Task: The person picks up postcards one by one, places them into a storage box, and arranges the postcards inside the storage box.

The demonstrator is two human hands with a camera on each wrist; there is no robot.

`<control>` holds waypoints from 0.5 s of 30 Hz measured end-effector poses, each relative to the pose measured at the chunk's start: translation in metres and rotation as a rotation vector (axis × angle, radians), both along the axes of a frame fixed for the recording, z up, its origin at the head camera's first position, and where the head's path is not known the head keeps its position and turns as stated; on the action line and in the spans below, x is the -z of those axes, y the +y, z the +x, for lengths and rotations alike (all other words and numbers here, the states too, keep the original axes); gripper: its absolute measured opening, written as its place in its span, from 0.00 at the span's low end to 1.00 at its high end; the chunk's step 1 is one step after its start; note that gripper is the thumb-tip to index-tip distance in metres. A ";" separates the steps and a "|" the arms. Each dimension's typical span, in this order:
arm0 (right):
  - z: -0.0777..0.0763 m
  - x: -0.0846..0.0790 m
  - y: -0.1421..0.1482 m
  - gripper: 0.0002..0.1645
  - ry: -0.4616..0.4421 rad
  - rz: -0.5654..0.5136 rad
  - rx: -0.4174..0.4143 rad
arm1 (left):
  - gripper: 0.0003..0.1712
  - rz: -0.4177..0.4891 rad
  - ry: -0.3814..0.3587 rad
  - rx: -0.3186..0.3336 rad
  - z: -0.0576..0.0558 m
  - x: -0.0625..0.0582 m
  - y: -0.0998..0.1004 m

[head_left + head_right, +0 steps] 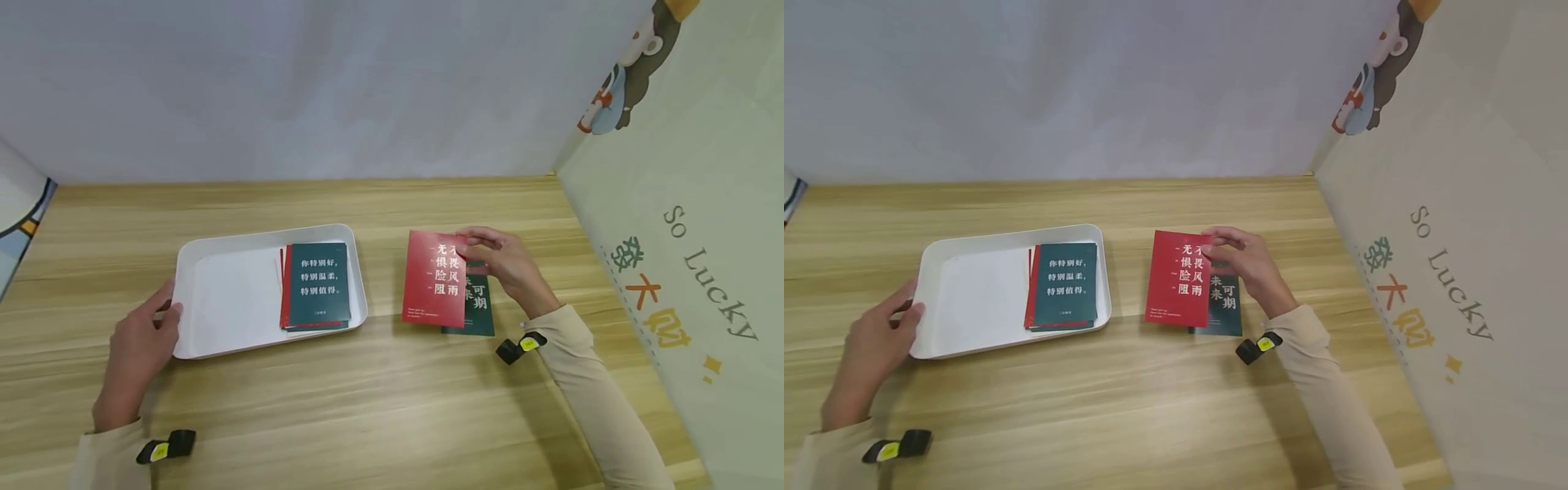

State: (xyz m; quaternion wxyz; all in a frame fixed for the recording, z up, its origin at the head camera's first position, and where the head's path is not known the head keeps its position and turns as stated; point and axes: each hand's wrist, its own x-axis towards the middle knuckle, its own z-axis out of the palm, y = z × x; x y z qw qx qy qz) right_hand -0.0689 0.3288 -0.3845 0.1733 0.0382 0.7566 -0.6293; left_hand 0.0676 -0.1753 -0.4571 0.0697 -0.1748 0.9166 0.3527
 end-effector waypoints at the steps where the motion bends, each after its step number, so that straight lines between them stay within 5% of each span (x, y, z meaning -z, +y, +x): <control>1: -0.001 0.001 -0.003 0.22 0.000 0.001 -0.006 | 0.33 -0.004 0.000 0.002 0.000 0.000 0.000; 15: -0.011 0.013 -0.058 0.25 0.022 -0.071 -0.051 | 0.33 -0.012 0.029 -0.004 0.002 0.000 0.004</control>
